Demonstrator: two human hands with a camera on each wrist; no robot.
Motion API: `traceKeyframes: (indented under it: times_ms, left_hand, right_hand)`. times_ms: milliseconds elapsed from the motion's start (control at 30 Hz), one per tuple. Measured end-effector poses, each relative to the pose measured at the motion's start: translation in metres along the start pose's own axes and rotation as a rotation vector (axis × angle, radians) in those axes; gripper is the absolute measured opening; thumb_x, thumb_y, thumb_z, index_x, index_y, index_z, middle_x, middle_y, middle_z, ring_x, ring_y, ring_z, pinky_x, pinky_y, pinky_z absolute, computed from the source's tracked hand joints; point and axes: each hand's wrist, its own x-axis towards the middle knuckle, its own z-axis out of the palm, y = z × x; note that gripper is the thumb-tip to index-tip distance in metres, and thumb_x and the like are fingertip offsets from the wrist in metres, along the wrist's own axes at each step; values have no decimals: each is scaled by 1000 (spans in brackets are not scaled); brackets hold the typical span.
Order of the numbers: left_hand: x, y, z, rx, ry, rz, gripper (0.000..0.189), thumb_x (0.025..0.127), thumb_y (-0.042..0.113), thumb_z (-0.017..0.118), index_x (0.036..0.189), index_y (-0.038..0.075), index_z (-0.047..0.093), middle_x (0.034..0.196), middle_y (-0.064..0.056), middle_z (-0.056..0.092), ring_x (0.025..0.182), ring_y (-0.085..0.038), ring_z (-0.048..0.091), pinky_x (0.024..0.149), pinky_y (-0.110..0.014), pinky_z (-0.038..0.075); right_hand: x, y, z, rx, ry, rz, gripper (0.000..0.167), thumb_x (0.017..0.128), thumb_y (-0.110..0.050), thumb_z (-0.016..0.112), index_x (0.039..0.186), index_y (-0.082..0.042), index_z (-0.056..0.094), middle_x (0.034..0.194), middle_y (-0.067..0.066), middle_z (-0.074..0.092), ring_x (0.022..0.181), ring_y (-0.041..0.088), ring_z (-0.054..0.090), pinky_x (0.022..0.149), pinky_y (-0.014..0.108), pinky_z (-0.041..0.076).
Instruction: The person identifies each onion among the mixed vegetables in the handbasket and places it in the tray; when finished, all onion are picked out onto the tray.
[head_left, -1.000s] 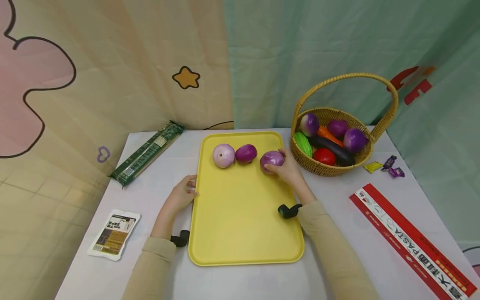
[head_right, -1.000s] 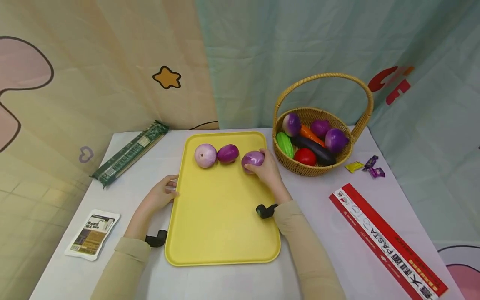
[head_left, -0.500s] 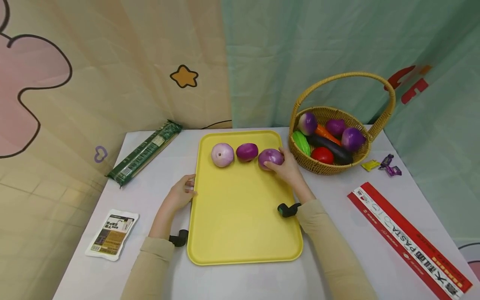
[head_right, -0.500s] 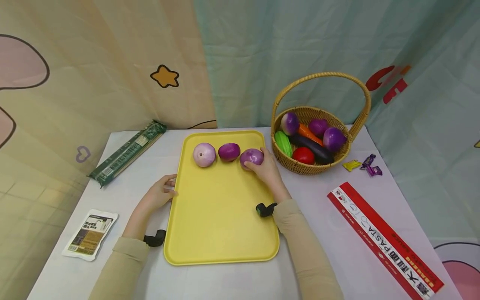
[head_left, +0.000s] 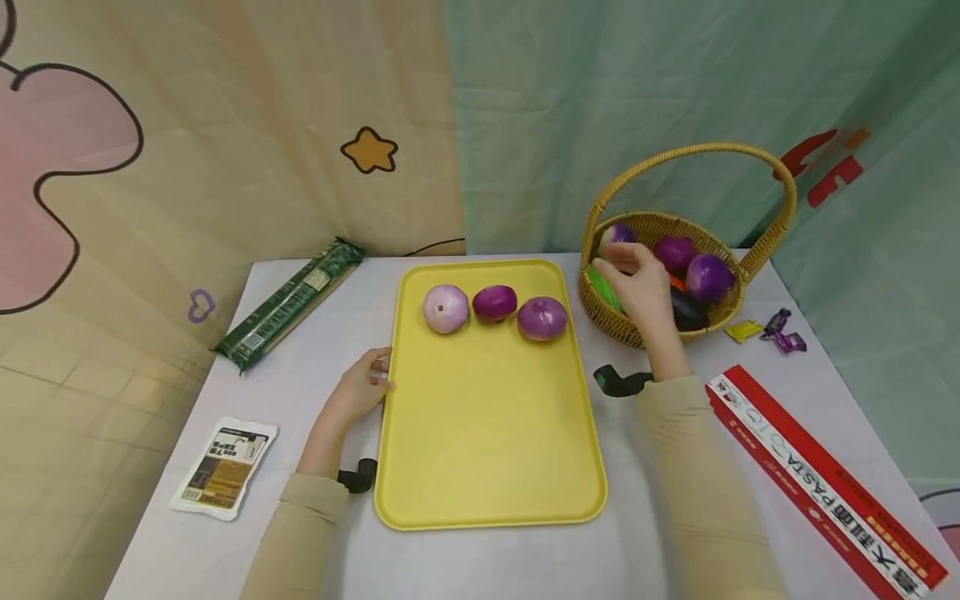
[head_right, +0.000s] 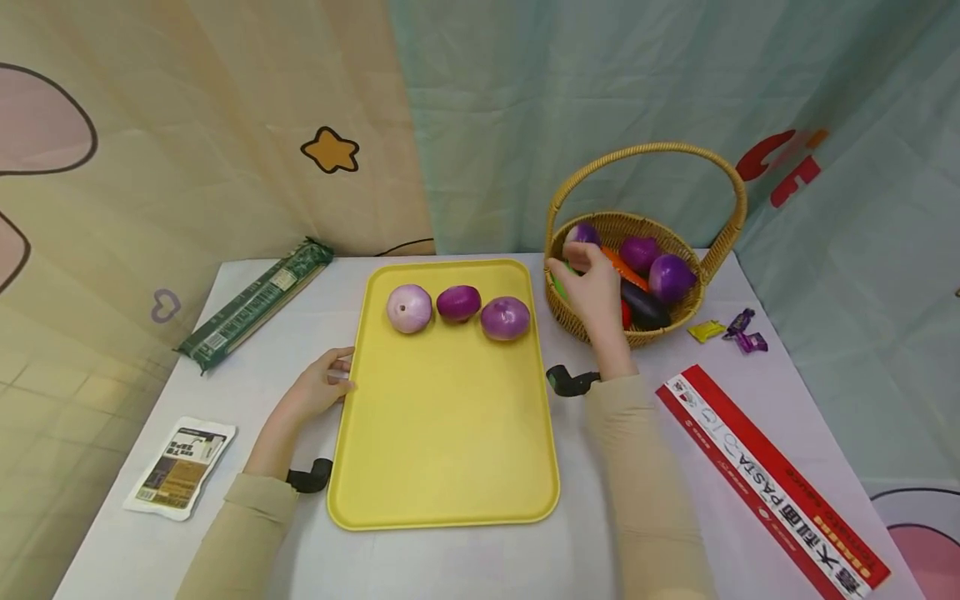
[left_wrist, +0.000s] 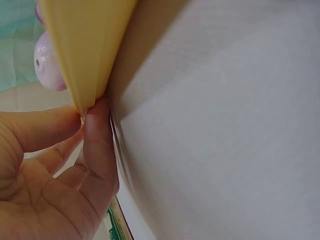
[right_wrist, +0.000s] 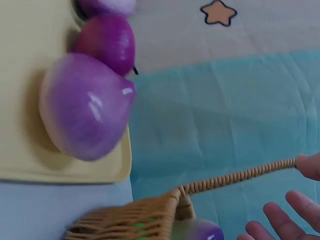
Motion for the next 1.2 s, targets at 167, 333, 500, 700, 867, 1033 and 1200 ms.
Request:
traceKeyframes:
  times_ms: [167, 333, 500, 700, 867, 1033, 1200]
  left_hand:
    - [0, -1, 0, -18, 2, -7, 59, 95, -3, 55, 150, 0, 33, 133, -25, 49, 116, -38, 56, 83, -34, 55]
    - [-1, -3, 0, -14, 10, -6, 59, 95, -3, 55, 150, 0, 34, 133, -26, 49, 116, -38, 56, 84, -36, 56]
    - [0, -5, 1, 2, 10, -2, 59, 94, -3, 55, 149, 1, 34, 132, -25, 50, 116, -38, 57, 85, -36, 55]
    - [0, -5, 1, -12, 13, 5, 59, 94, -4, 55, 149, 0, 35, 131, -26, 51, 115, -38, 58, 83, -35, 56]
    - [0, -4, 2, -34, 14, -2, 59, 94, -4, 55, 149, 1, 35, 130, -25, 50, 114, -37, 58, 81, -34, 57]
    - [0, -4, 2, -41, 11, -11, 59, 94, -4, 55, 149, 1, 35, 130, -24, 49, 113, -36, 57, 81, -33, 57]
    - [0, -3, 0, -21, 12, -10, 59, 94, -2, 56, 150, 2, 35, 132, -23, 50, 115, -36, 57, 83, -35, 57]
  right_hand:
    - [33, -1, -19, 16, 82, 76, 57, 93, -35, 66, 138, -4, 52, 139, 18, 55, 128, 30, 50, 111, 41, 42]
    - [58, 12, -18, 53, 79, 160, 71, 91, -40, 66, 147, -6, 40, 147, 17, 44, 135, 30, 42, 114, 41, 38]
    - [69, 28, -8, 88, 64, 238, 80, 91, -38, 66, 152, -5, 28, 154, 18, 34, 141, 30, 35, 119, 40, 32]
    - [73, 42, 2, 153, 1, 303, 80, 94, -32, 62, 156, -5, 18, 158, 18, 27, 143, 31, 34, 115, 45, 38]
    - [74, 45, 7, 201, -16, 338, 78, 95, -30, 61, 156, -10, 16, 160, 15, 24, 141, 32, 37, 109, 49, 44]
    - [77, 46, 8, 186, 9, 339, 77, 94, -31, 62, 154, -8, 20, 157, 17, 27, 136, 32, 42, 108, 47, 46]
    - [77, 39, 4, 221, 22, 343, 78, 94, -31, 61, 154, -6, 18, 158, 17, 25, 139, 29, 38, 111, 44, 43]
